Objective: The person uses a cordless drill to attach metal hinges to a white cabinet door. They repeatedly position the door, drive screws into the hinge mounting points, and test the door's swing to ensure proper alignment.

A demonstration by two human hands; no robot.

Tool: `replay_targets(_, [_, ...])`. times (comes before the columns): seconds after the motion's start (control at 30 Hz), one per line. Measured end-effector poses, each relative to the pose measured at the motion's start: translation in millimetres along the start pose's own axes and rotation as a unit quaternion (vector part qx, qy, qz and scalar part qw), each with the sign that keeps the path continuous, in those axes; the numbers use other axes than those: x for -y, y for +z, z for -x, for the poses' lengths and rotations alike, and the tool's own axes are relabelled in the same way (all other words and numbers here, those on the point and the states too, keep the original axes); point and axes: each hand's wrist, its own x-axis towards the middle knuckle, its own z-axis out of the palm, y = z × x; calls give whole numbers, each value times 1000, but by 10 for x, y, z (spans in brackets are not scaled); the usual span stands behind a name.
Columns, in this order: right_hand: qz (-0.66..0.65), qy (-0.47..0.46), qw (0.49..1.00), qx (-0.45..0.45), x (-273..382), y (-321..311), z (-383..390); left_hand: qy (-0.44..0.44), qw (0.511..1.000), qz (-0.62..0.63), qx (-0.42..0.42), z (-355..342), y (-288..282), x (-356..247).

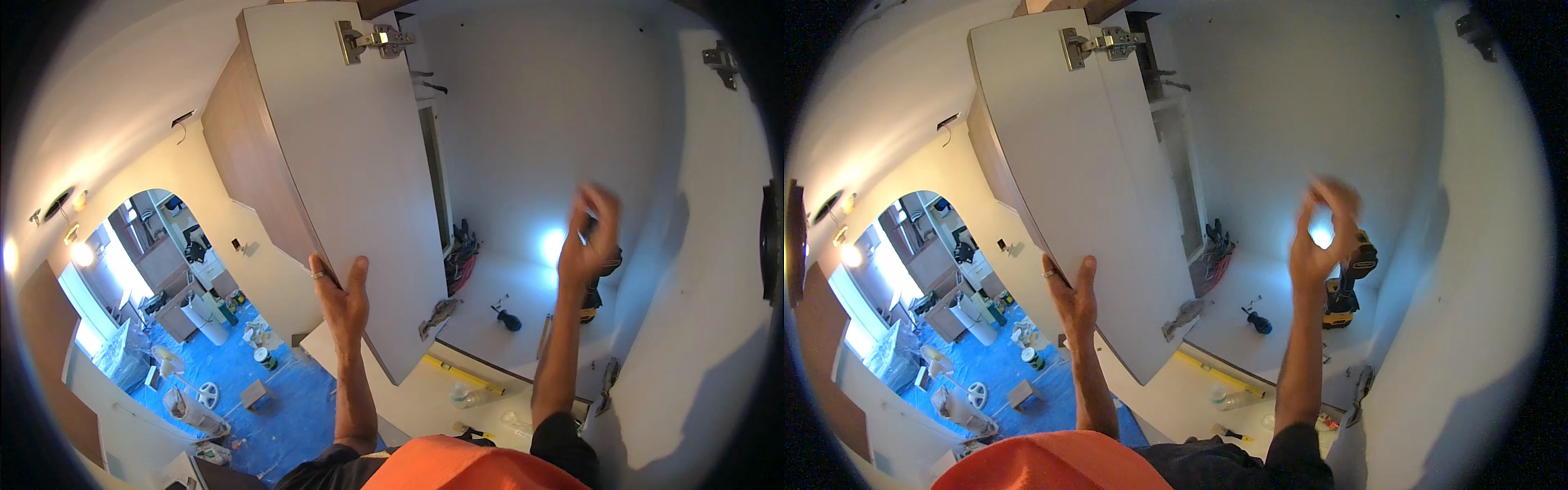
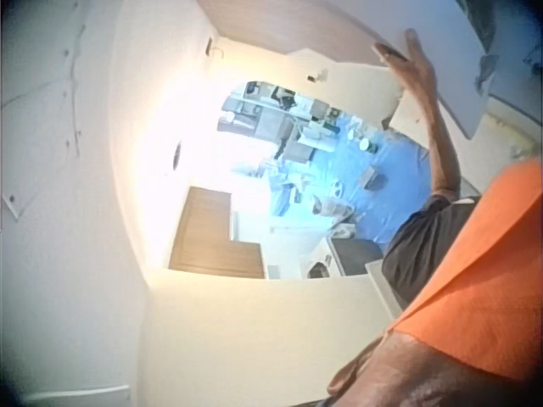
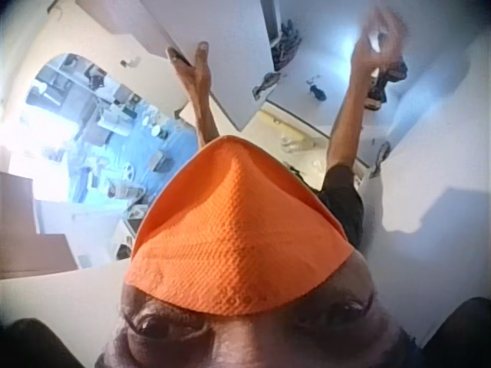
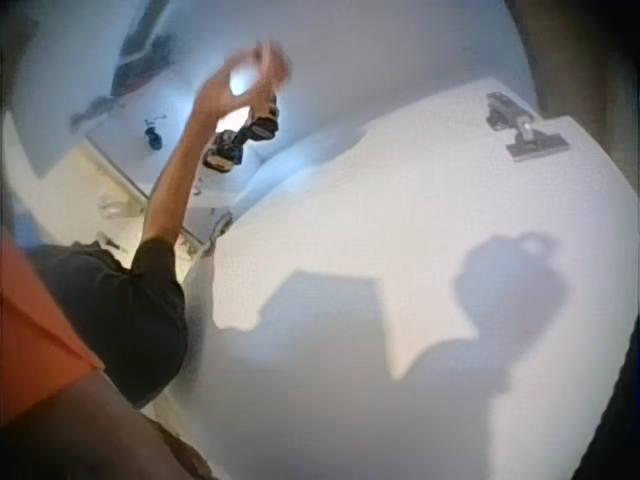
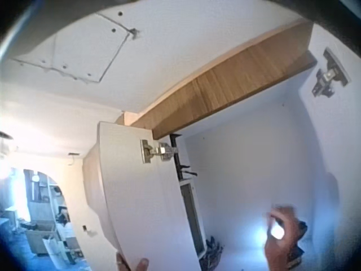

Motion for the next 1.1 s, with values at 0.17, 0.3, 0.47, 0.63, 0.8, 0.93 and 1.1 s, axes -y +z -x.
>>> replay_targets(0.17, [-113,-150,978,94,430,1521,-1228,-8,1000,-8,10,-9,-12,-39])
replay_targets(0.3, [2,-258,948,189,970,2226,-2181,11,1000,0,12,-15,-18,-43])
replay_targets(0.47, [264,-308,811,420,1476,2634,-2923,0,1000,-15,8,-11,-31,-13])
replay_targets(0.63, [212,-348,769,493,1387,2557,-3164,2,1000,-15,11,-23,-38,-8])
replay_targets(0.8, [143,-414,787,435,1193,2653,-3176,4,1000,-1,13,-25,-34,-12])
replay_targets(0.93, [130,-424,775,450,1138,2736,-3219,9,1000,4,11,-20,-29,-20])
replay_targets(1.1, [184,-413,768,454,1218,2722,-3209,8,1000,5,10,-3,-35,-42])
